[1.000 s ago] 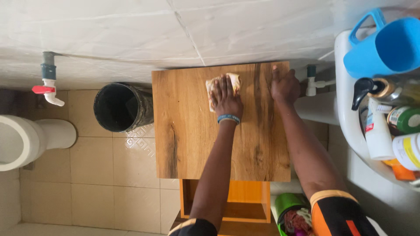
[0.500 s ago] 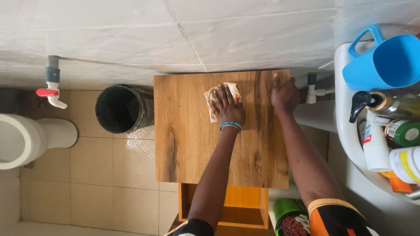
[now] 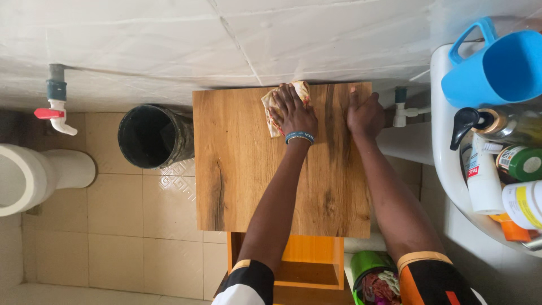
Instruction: The person wipes the top surface of a wooden cabinet with a patterned cloth. They repeatedly rub the surface, occasionally folding the cloth, while standing in a bathroom.
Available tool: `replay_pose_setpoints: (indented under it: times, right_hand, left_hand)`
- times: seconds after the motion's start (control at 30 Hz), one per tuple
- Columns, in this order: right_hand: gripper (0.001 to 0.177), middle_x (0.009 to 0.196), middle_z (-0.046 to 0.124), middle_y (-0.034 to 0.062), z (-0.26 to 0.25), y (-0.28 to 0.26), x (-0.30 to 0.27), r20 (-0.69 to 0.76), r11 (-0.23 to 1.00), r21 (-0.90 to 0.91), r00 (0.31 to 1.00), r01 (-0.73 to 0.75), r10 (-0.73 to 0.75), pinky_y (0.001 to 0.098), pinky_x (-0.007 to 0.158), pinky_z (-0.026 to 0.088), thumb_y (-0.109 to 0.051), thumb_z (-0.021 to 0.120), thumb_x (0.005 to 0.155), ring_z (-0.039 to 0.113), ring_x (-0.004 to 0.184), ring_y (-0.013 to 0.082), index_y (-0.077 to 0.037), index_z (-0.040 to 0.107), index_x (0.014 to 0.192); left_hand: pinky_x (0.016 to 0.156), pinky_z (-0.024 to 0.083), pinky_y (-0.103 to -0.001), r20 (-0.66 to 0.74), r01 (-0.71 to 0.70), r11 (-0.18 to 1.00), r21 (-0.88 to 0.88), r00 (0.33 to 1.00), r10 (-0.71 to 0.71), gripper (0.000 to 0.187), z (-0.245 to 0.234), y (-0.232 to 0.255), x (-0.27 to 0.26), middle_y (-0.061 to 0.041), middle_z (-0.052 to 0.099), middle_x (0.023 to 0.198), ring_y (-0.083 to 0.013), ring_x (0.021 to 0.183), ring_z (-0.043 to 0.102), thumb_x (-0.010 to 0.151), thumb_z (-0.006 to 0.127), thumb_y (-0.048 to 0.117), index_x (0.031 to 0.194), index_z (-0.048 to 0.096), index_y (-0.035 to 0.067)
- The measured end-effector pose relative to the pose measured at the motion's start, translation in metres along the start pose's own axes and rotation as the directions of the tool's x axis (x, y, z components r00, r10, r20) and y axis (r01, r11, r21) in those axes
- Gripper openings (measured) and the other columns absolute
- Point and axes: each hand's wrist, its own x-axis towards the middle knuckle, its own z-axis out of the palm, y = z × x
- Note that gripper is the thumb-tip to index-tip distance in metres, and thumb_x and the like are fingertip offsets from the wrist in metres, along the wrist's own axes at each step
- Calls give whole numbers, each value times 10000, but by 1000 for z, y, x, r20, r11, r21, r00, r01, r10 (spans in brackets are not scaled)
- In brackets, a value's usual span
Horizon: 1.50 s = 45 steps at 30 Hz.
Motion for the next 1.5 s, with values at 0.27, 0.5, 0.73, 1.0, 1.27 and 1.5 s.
replay_pose_setpoints:
  times: [0.27,0.5,0.73,1.0,1.27,1.5]
  right_hand:
    - [664,937,701,309,3,0,5,-9,1000,13,1000,1,-1,568,742,562,-588,552,1029,703,893,487,65,566,1148]
    - [638,930,702,321,3,-1,6,-49,1000,-2,999,2,-2,566,791,552,-576,577,1024,696,902,497,57,581,1104]
    - [647,938,700,326,3,0,4,-72,1000,-2,997,11,-11,582,809,533,-601,571,1026,684,920,508,44,587,1083]
    - [685,964,695,320,7,2,3,-65,1000,9,998,18,-18,594,809,524,-642,556,1019,677,938,506,37,583,1097]
    - [696,958,697,318,9,3,5,-100,999,-9,994,34,-34,584,803,531,-652,565,1014,678,932,506,36,582,1111]
    - [697,981,702,311,2,-1,4,-21,999,9,999,-38,38,579,831,536,-657,561,1004,683,966,493,31,584,1114]
  left_hand:
    - [1227,-30,-673,199,64,997,49,977,-73,1117,-29,21,7,-138,16,1728,-388,1588,-54,857,601,696,1634,125,50]
    - [1200,-60,-709,180,-74,997,39,981,66,1148,-24,33,1,-138,52,1709,-403,1582,-48,823,610,767,1630,161,85]
    - [1263,-29,-579,179,-332,940,75,932,315,974,-10,6,-9,-36,169,1719,-283,1585,55,829,582,739,1613,304,232]
    - [1336,71,-531,-95,-398,892,-215,918,386,520,16,-39,-54,23,404,1689,-249,1613,288,1034,409,515,1465,594,289]
    - [1272,-4,-580,23,-135,983,-129,990,139,529,23,1,-34,48,259,1698,-233,1590,157,1020,429,399,1545,454,333]
    - [1260,-25,-585,171,-249,966,61,957,236,633,5,-5,-31,43,110,1738,-234,1598,69,1028,409,433,1621,210,336]
